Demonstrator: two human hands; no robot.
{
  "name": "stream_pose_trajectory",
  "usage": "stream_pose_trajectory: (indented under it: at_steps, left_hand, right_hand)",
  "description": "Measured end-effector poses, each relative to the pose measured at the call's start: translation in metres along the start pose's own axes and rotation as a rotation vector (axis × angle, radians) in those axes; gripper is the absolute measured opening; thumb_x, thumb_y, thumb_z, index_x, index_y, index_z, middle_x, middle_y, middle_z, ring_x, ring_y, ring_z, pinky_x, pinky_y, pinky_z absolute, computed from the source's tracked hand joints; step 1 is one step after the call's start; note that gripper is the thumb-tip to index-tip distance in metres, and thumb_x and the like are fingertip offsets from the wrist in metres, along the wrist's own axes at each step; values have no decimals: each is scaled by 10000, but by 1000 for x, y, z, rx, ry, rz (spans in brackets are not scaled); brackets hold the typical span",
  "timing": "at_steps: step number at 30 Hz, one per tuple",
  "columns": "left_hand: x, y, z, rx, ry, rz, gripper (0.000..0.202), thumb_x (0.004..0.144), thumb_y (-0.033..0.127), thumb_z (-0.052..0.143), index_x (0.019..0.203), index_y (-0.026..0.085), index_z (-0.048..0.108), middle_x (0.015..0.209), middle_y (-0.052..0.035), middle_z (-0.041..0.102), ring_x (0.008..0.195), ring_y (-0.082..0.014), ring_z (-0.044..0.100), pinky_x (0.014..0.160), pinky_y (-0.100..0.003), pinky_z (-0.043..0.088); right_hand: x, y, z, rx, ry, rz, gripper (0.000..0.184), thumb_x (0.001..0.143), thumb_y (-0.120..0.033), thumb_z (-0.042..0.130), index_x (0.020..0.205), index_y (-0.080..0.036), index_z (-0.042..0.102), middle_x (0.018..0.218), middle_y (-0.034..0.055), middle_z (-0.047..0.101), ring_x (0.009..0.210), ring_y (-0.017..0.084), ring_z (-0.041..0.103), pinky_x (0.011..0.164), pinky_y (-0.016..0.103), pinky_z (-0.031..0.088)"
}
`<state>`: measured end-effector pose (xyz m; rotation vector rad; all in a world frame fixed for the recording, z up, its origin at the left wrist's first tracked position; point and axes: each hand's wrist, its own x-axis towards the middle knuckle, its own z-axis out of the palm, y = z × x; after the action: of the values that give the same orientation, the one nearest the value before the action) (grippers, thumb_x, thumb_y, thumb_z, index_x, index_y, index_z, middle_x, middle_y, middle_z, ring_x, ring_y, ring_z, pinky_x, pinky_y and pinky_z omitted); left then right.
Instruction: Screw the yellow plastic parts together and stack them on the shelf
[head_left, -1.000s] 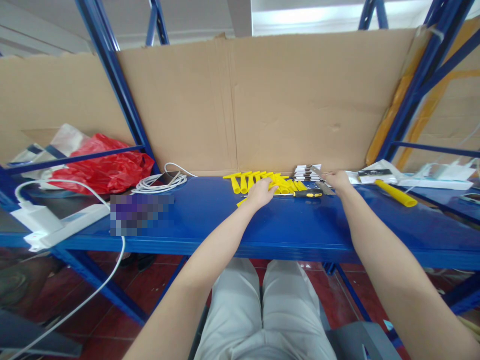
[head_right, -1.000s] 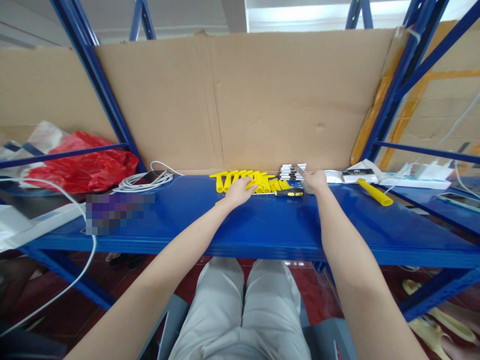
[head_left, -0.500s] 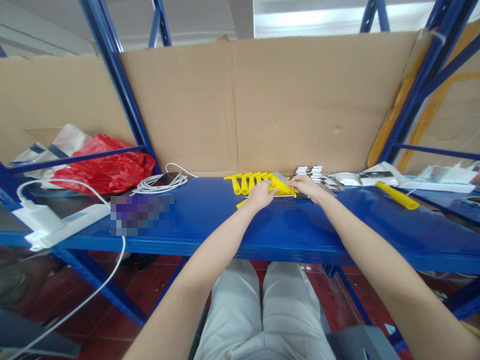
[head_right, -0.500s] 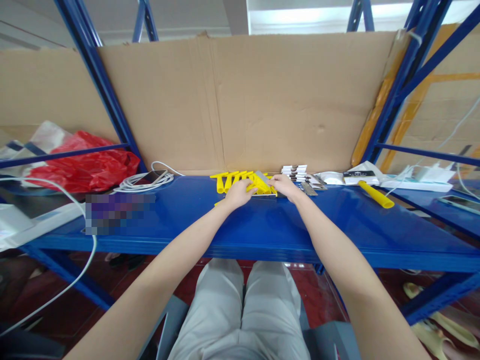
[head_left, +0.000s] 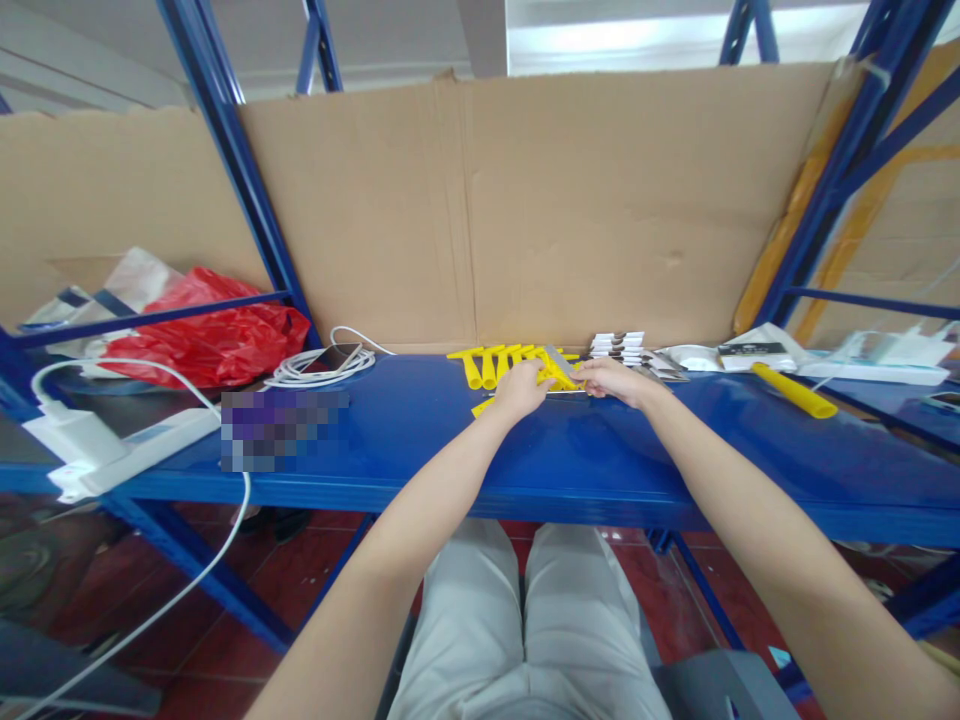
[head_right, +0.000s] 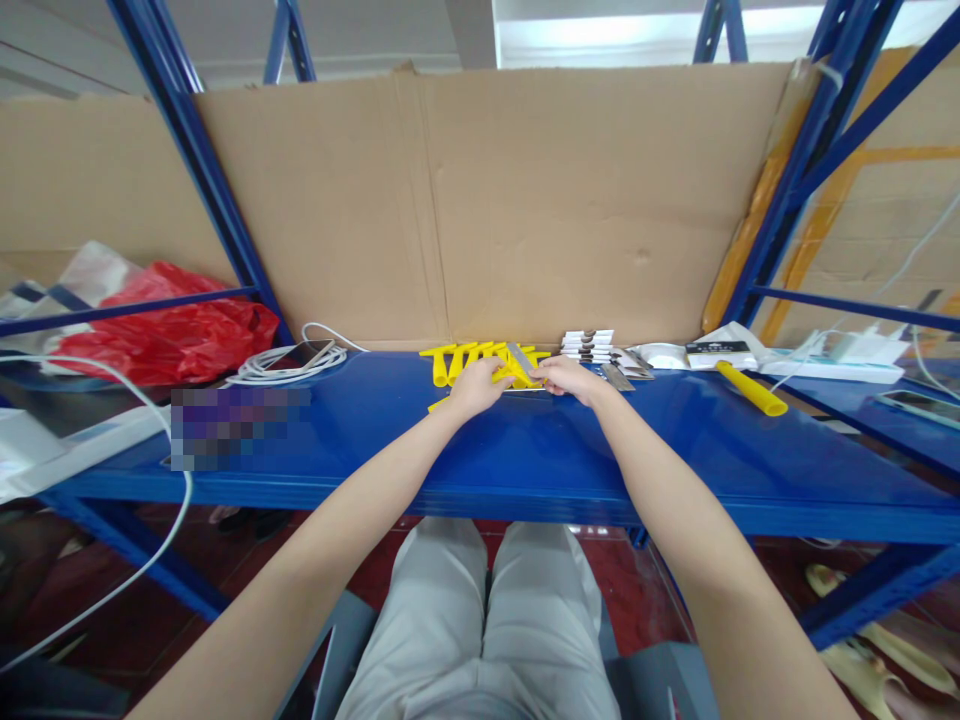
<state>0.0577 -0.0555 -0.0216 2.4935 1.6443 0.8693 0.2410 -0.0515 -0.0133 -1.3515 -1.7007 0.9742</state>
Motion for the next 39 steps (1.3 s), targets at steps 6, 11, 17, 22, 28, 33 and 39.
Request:
stream_pose_trajectory:
  at_steps: [6,11,17,22,28,33,39]
  left_hand:
    - [1,-2,5,-33,7,-2,351,910,295,607,1249,212,637,1278,-90,665,1178,-223,615,989,-326,474]
    - [-2,0,3,-29,8,63,534,921,235,578,1445,268,481,1357,-85,613,1228,-226,579,1023,-341,455]
    - [-6,4,-3,113,-69,97,453,968,250,471,1405,340,548,1244,-87,624,1148,-252,611,971,-357,476]
    - [-5,4,-4,169,-76,102,464,978,260,438,1426,343,524,1220,-103,610,1134,-264,611,960,-369,476]
    - [-6,5,-2,159,-79,107,477,986,260,414,1450,339,491,1252,-99,597,1153,-256,594,965,-355,471]
    - [-5,4,-1,156,-125,156,501,992,223,384,1478,322,450,1245,-103,594,1148,-245,593,964,-350,466]
    - [-5,3,-2,178,-138,178,516,993,211,363,1490,336,431,1253,-107,596,1145,-258,592,939,-361,473]
  right_hand:
    - [1,5,-4,109,-111,67,282,718,-296,779,628,-162,549,501,-33,446,444,60,373,408,184,272]
    - [0,7,-6,192,-187,80,321,665,-335,851,674,-145,593,572,-11,512,478,55,412,424,170,322]
    - [0,7,-6,156,-178,73,321,700,-341,832,642,-135,594,575,2,531,473,54,415,415,172,317]
    - [2,7,-3,117,-153,95,298,767,-329,775,640,-137,585,569,4,521,461,53,408,403,170,301]
    - [3,6,-1,216,-96,68,300,777,-335,759,685,-172,524,526,-45,434,456,57,381,426,172,315]
    - [5,9,-1,224,-90,35,305,768,-338,758,676,-170,519,519,-46,422,460,58,372,434,185,309]
    - [5,8,2,257,-81,70,270,758,-288,747,681,-167,518,552,-40,432,478,57,372,439,179,284]
